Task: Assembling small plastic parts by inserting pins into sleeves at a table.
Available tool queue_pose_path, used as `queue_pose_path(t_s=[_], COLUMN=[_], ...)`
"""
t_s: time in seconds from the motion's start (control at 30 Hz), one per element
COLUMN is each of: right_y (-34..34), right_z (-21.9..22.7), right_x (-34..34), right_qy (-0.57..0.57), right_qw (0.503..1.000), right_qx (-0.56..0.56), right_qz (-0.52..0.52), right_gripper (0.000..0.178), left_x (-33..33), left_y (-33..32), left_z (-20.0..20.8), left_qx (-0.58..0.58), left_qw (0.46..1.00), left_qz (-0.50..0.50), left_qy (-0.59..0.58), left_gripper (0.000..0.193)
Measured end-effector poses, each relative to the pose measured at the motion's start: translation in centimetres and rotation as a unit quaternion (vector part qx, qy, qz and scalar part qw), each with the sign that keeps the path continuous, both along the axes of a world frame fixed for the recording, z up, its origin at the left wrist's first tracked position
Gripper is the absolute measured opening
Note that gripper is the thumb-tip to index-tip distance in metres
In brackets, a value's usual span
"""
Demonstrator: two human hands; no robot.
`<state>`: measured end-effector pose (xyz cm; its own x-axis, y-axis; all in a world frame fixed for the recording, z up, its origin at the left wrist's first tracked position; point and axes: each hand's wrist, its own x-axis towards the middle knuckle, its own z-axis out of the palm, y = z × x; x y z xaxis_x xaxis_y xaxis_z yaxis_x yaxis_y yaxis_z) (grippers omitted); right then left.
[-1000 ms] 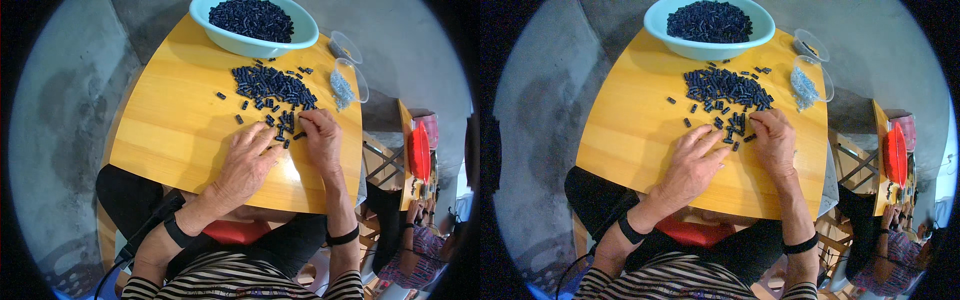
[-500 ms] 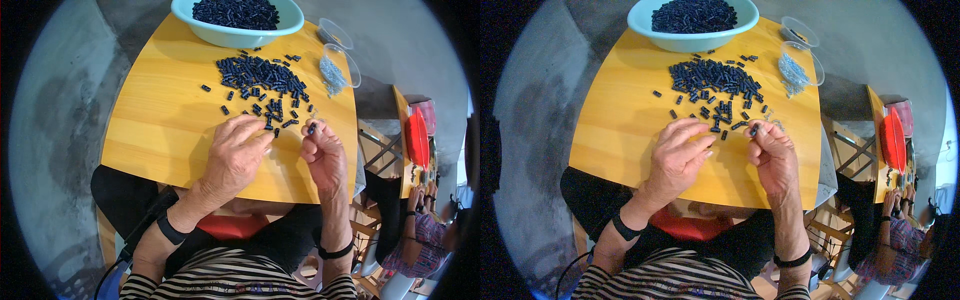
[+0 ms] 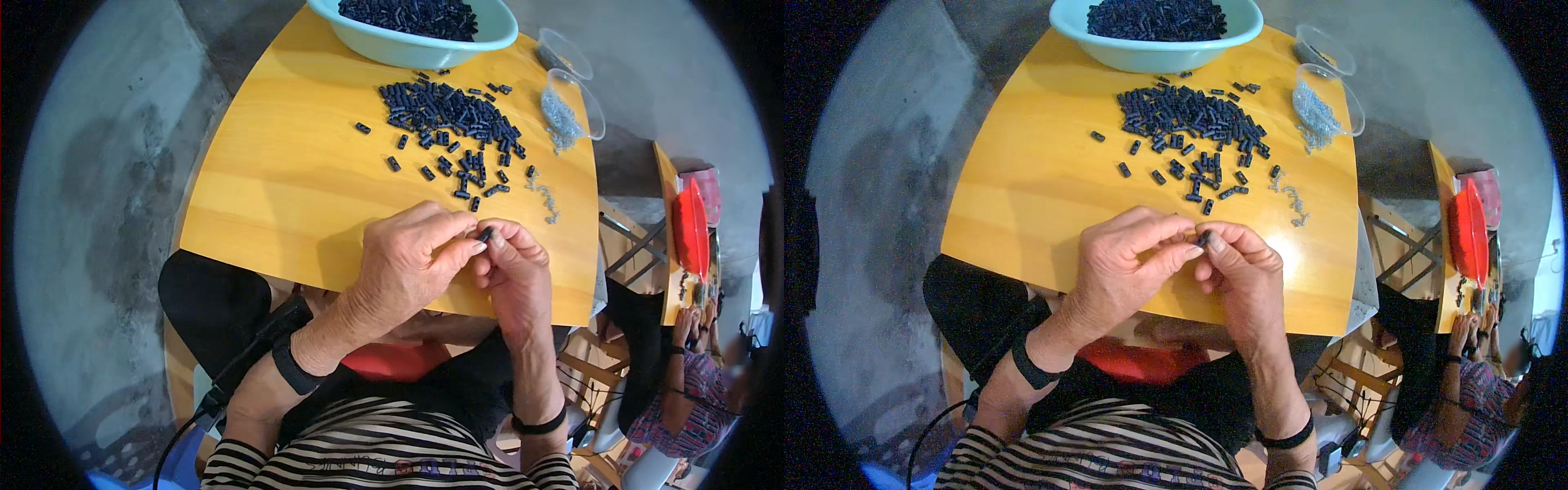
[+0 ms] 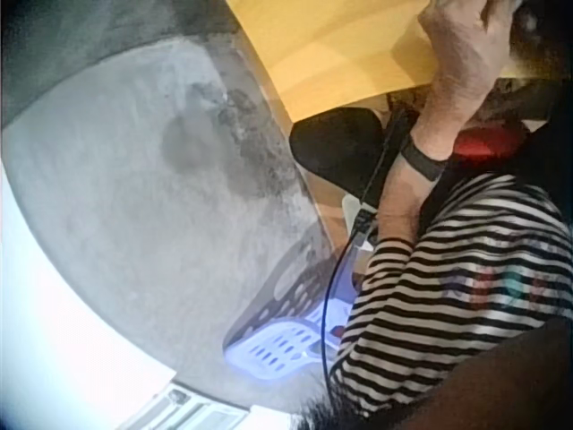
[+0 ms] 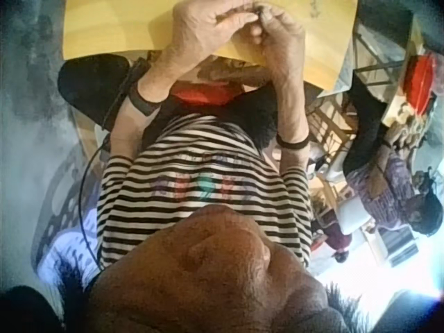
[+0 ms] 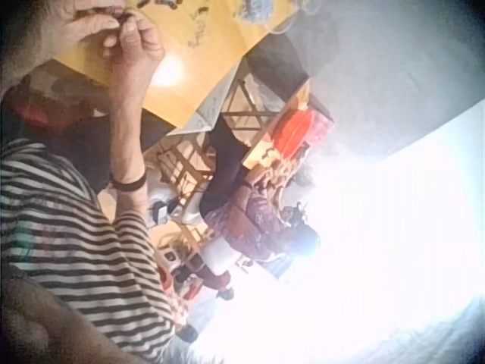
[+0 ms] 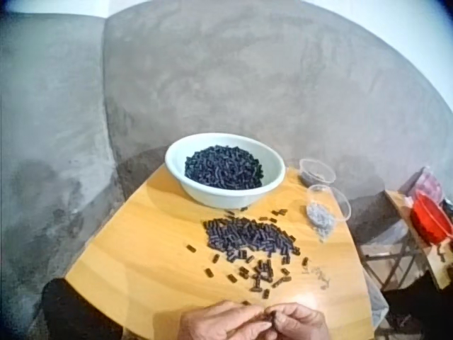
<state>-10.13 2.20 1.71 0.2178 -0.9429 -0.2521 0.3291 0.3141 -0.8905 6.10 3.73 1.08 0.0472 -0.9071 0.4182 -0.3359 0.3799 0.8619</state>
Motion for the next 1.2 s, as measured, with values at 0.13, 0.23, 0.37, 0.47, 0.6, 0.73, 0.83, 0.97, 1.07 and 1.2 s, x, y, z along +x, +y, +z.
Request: queue_pose_path(t_s=[0.13, 0.23, 0.37, 0.47, 0.6, 0.73, 0.83, 0.97, 1.07, 1.2], right_y=[0.5, 0.7, 1.1, 1.1, 1.0, 1.2, 1.1, 0.4, -1.8, -5.0], right_z=[0.3, -0.1, 0.0, -0.3, -0.4, -0.5, 0.0, 0.5, 1.1, 2.6], right_x=[0.1, 0.2, 0.7, 0.6, 0.9, 1.0, 0.5, -1.4, -3.0, -4.5], right_qy=[0.155, 0.172, 0.201, 0.194, 0.206, 0.222, 0.219, 0.310, 0.362, 0.451], right_qw=[0.983, 0.979, 0.974, 0.974, 0.972, 0.967, 0.971, 0.937, 0.913, 0.855], right_qx=[-0.094, -0.110, -0.107, -0.112, -0.111, -0.125, -0.095, -0.156, -0.190, -0.252], right_qz=[0.010, 0.004, -0.011, -0.015, -0.026, -0.015, 0.007, 0.039, -0.012, -0.033], right_gripper=[0.012, 0.011, 0.011, 0.010, 0.008, 0.007, 0.006, 0.007, 0.008, 0.009], left_x=[0.2, -0.1, -0.1, -0.1, -0.7, -0.2, 0.0, 0.1, 0.3, 0.4], left_y=[0.5, 0.6, 0.8, 0.9, 0.6, 0.6, 0.7, 0.6, 0.5, 0.3], left_z=[-0.6, -0.8, -1.1, -1.1, -1.0, -0.7, -0.8, -1.1, -1.2, -1.2], left_qx=[-0.002, 0.017, 0.039, 0.024, -0.066, -0.035, -0.039, -0.015, -0.005, 0.006], left_qw=[0.999, 1.000, 0.999, 1.000, 0.996, 0.995, 0.992, 0.999, 1.000, 1.000], left_qz=[0.007, -0.002, -0.006, -0.002, 0.023, 0.022, 0.009, 0.002, 0.000, -0.006], left_qy=[-0.034, 0.012, 0.028, -0.005, -0.063, -0.091, -0.122, -0.034, 0.007, 0.009], left_gripper=[0.024, 0.023, 0.021, 0.019, 0.015, 0.014, 0.014, 0.012, 0.010, 0.011])
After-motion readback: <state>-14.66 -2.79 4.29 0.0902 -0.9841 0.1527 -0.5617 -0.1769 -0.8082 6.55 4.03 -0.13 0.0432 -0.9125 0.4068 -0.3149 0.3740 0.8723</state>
